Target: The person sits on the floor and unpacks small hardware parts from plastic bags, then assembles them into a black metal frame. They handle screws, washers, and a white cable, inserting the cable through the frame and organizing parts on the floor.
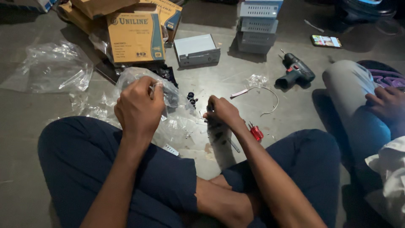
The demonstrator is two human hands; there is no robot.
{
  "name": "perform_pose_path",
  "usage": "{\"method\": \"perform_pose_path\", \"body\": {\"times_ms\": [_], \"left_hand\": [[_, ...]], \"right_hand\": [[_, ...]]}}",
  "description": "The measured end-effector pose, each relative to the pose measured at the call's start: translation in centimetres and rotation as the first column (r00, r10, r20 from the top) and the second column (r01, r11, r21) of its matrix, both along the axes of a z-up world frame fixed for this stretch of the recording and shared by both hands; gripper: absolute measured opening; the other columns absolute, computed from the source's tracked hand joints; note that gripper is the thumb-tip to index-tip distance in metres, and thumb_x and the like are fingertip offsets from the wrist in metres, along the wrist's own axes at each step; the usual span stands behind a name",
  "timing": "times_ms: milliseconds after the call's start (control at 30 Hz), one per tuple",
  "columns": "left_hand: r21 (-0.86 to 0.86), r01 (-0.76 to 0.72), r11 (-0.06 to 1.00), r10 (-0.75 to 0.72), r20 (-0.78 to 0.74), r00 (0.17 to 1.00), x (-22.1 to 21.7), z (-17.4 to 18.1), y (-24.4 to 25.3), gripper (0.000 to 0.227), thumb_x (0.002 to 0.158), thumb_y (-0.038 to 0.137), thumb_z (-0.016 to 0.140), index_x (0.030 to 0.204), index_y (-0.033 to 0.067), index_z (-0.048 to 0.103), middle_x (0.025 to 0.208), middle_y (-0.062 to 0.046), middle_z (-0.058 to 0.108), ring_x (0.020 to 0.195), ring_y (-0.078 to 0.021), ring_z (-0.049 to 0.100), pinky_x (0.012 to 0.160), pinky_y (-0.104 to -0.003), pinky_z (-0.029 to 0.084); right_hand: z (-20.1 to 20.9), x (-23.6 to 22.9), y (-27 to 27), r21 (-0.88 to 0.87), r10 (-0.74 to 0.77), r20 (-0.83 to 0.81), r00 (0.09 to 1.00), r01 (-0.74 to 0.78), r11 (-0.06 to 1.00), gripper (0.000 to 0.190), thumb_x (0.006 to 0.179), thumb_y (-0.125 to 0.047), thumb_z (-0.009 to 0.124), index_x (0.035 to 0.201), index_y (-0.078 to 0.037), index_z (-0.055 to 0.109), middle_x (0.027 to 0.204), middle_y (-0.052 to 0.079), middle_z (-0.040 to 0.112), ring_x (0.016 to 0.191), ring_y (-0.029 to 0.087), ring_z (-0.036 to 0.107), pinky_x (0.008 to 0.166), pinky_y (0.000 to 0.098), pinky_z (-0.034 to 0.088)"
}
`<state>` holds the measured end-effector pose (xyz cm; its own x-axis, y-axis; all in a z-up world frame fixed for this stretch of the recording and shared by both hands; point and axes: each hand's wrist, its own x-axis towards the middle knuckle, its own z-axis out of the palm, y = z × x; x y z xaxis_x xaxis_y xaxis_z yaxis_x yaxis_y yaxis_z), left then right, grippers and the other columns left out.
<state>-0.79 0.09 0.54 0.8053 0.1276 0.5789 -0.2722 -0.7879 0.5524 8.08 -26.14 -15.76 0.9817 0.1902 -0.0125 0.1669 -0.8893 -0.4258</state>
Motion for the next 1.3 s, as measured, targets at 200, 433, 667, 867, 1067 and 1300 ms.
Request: {"method": "perform_pose_path", "body": {"times_ms": [200, 433, 667, 867, 1067, 1300], "left_hand": [[0.049, 0.002, 0.999, -0.003, 0.019, 1.0, 0.3, -1.0, 0.0, 0.013, 0.093, 0.019, 0.074, 0.097, 0.0061, 0.076, 0.092, -0.014, 0.075, 0.08, -0.0353, 0.071, 0.069, -0.047, 0.054], [0.218, -0.006, 0.976, 0.009, -0.012, 1.0, 0.5, -2.2, 0.5, 0.015, 0.099, 0.019, 0.074, 0.107, 0.0076, 0.078, 0.095, -0.015, 0.075, 0.086, -0.034, 0.072, 0.075, -0.046, 0.055], [0.187, 0.031, 0.982, -0.026, -0.03, 0.999, 0.3, -2.1, 0.6, 0.016, 0.101, 0.02, 0.077, 0.102, 0.0036, 0.076, 0.097, -0.015, 0.074, 0.082, -0.0314, 0.072, 0.071, -0.043, 0.055], [0.209, 0.041, 0.977, -0.043, 0.006, 0.999, 0.3, -1.9, 0.8, 0.015, 0.103, 0.018, 0.078, 0.104, 0.0033, 0.077, 0.093, -0.014, 0.074, 0.08, -0.0284, 0.072, 0.069, -0.041, 0.054], [0.195, 0.044, 0.98, -0.029, -0.081, 0.996, 0.4, -1.7, 0.7, 0.014, 0.1, 0.016, 0.075, 0.104, 0.0027, 0.075, 0.09, -0.014, 0.074, 0.073, -0.0257, 0.071, 0.062, -0.039, 0.053], [0.204, 0.051, 0.978, -0.031, -0.099, 0.995, 0.6, -2.2, 0.3, 0.014, 0.1, 0.017, 0.075, 0.102, 0.0031, 0.075, 0.09, -0.013, 0.075, 0.071, -0.0244, 0.071, 0.062, -0.039, 0.055]], "right_hand": [[-2.1, 0.7, -0.9, -0.036, -0.049, -0.077, 0.996, 0.047, 0.998, 0.064, 0.068, -0.048, 0.092, 0.101, 0.001, 0.069, 0.095, 0.022, 0.069, 0.092, 0.04, 0.069, 0.076, 0.0482, 0.056], [-0.6, -1.2, 1.0, -0.056, -0.112, -0.206, 0.972, 0.102, 0.993, 0.041, 0.078, -0.043, 0.08, 0.102, -0.01, 0.075, 0.104, 0.017, 0.073, 0.1, 0.036, 0.07, 0.084, 0.0495, 0.057], [1.0, -3.4, 1.7, 0.027, -0.015, -0.037, 0.999, 0.016, 1.0, 0.033, 0.089, -0.029, 0.066, 0.121, -0.02, 0.063, 0.112, 0.016, 0.066, 0.103, 0.038, 0.067, 0.083, 0.0496, 0.056], [0.6, -2.9, 1.3, -0.117, 0.004, 0.057, 0.998, 0.003, 0.993, 0.024, 0.095, -0.021, 0.063, 0.118, -0.019, 0.063, 0.114, 0.015, 0.065, 0.105, 0.037, 0.068, 0.082, 0.0507, 0.056], [1.6, -3.4, 0.7, 0.017, -0.048, -0.043, 0.998, 0.049, 0.999, 0.055, 0.073, -0.036, 0.086, 0.114, -0.012, 0.058, 0.115, 0.016, 0.058, 0.102, 0.041, 0.064, 0.082, 0.0495, 0.055], [1.4, -3.8, 1.2, -0.066, -0.016, 0.027, 1.0, 0.018, 0.998, 0.055, 0.074, -0.039, 0.084, 0.114, -0.011, 0.059, 0.118, 0.013, 0.064, 0.106, 0.038, 0.068, 0.084, 0.0499, 0.056]]}}
